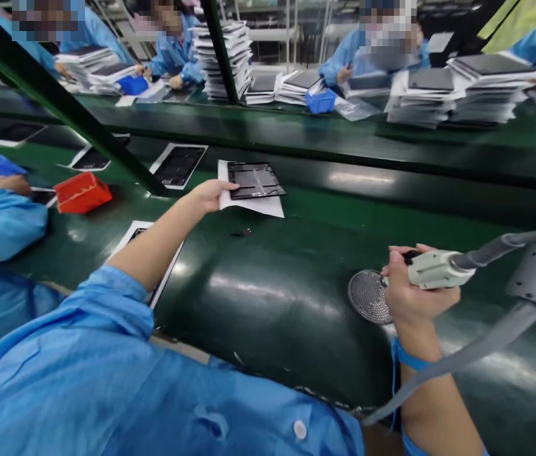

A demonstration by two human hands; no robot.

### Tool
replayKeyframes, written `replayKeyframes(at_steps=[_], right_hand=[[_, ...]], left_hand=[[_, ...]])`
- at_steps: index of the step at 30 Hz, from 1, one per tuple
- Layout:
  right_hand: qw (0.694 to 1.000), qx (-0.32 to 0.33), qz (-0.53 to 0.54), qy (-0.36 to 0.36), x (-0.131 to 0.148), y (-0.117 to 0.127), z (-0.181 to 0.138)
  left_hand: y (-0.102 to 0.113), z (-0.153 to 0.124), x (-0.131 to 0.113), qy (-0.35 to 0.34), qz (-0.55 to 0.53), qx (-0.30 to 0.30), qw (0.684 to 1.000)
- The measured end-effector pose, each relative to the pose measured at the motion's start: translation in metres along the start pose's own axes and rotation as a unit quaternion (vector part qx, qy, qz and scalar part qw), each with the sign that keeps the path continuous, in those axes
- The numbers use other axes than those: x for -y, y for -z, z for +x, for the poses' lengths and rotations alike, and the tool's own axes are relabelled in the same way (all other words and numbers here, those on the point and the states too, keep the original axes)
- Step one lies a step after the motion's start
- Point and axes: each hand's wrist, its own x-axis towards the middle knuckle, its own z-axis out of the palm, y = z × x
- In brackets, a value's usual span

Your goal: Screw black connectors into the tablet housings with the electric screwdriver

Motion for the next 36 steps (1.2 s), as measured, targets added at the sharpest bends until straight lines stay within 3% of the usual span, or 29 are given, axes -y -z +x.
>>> replayKeyframes(at_steps=[3,7,9,11,13,14,15,17,18,19,21,24,28,31,33,36], right_hand=[[1.0,0.0,0.019,-0.015,0.013,-0.003,0.002],[1.0,0.005,-0.003,-0.02,0.023,0.0,0.006],[1.0,0.0,-0.001,-0.011,0.021,0.004,0.009],[1.0,-0.013,0.016,0.002,0.017,0.009,0.011],[0.999,-0.017,0.03,0.001,0.013,0.015,0.01],[0.999,-0.019,0.033,-0.004,0.012,0.017,0.009],[0.999,-0.022,0.034,-0.014,0.011,0.018,0.009],[0.998,-0.024,0.033,-0.04,0.011,0.02,0.007],[0.998,-0.027,0.033,-0.048,0.012,0.02,0.007],[0.998,-0.025,0.033,-0.054,0.012,0.02,0.007],[0.998,-0.021,0.024,-0.048,0.013,0.019,0.007],[0.999,-0.004,0.009,-0.037,0.012,0.021,0.006],[0.999,0.002,0.009,-0.042,0.01,0.023,-0.001],[0.999,-0.008,0.02,-0.043,0.007,0.023,-0.006],[0.999,-0.003,0.01,-0.044,0.005,0.023,-0.008],[0.999,0.002,-0.009,-0.041,0.004,0.024,-0.01]], left_hand=[[-0.019,-0.074,0.041,0.032,-0.087,0.068,0.993],[-0.039,-0.177,0.117,0.079,-0.095,0.177,0.976],[-0.044,-0.214,0.148,0.08,-0.066,0.202,0.974],[-0.044,-0.233,0.165,0.053,0.004,0.232,0.971],[-0.035,-0.234,0.164,0.011,0.129,0.259,0.957],[-0.029,-0.228,0.158,-0.018,0.205,0.244,0.948],[-0.021,-0.217,0.149,-0.056,0.277,0.199,0.938],[-0.005,-0.186,0.129,-0.16,0.389,0.041,0.906],[0.001,-0.166,0.12,-0.218,0.422,-0.035,0.879],[0.007,-0.145,0.113,-0.263,0.449,-0.072,0.851],[0.013,-0.106,0.109,-0.299,0.501,-0.069,0.809],[0.016,-0.07,0.12,-0.317,0.543,-0.025,0.777],[0.025,-0.075,0.137,-0.382,0.541,-0.019,0.749],[0.028,-0.093,0.14,-0.36,0.568,-0.054,0.739],[0.029,-0.102,0.14,-0.342,0.571,-0.063,0.743],[0.029,-0.11,0.142,-0.345,0.52,-0.065,0.779]])
